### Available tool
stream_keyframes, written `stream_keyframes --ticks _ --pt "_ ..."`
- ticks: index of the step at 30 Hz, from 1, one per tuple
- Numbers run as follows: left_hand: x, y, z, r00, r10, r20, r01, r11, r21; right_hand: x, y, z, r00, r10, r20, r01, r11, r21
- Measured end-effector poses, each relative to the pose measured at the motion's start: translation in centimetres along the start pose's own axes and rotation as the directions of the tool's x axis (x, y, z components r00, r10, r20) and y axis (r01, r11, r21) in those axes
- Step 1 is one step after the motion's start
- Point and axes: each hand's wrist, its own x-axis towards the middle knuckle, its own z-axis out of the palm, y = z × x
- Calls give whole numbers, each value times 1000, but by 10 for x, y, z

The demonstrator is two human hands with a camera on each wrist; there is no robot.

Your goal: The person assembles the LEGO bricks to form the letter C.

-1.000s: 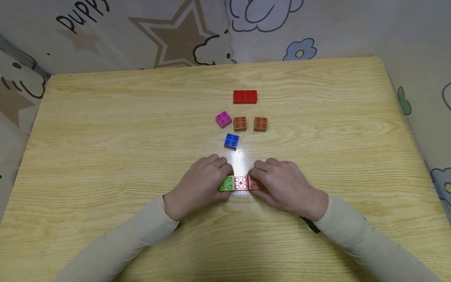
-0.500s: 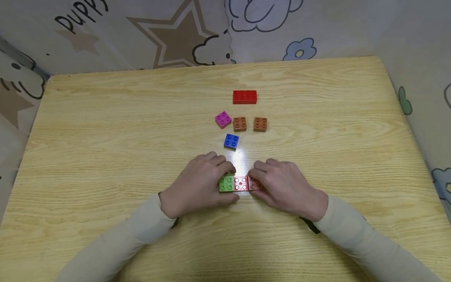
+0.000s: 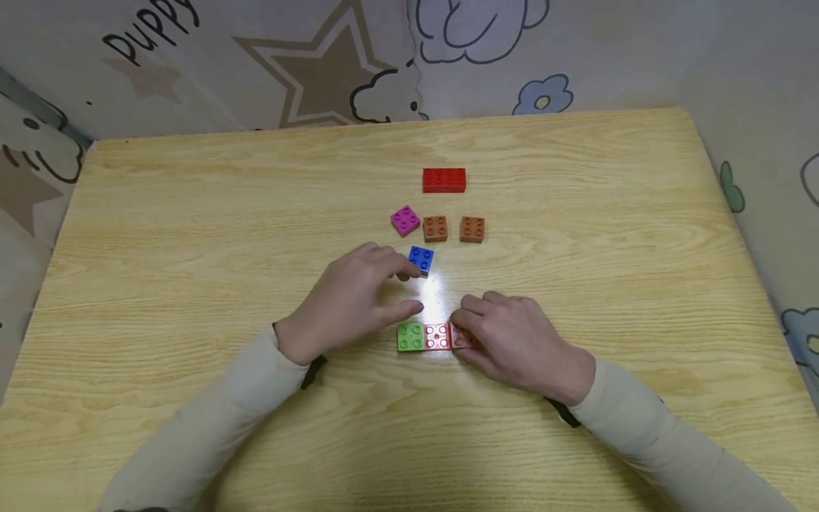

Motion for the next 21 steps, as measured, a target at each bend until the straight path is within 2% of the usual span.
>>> stream_keyframes --ticks 12,21 --pt "19 -23 -12 992 -126 -26 125 992 -19 0 0 0 1000 9 8 -9 1000 3" --pt "37 -38 -17 988 -150 -28 150 989 10 0 0 0 1000 9 11 -9 1000 5"
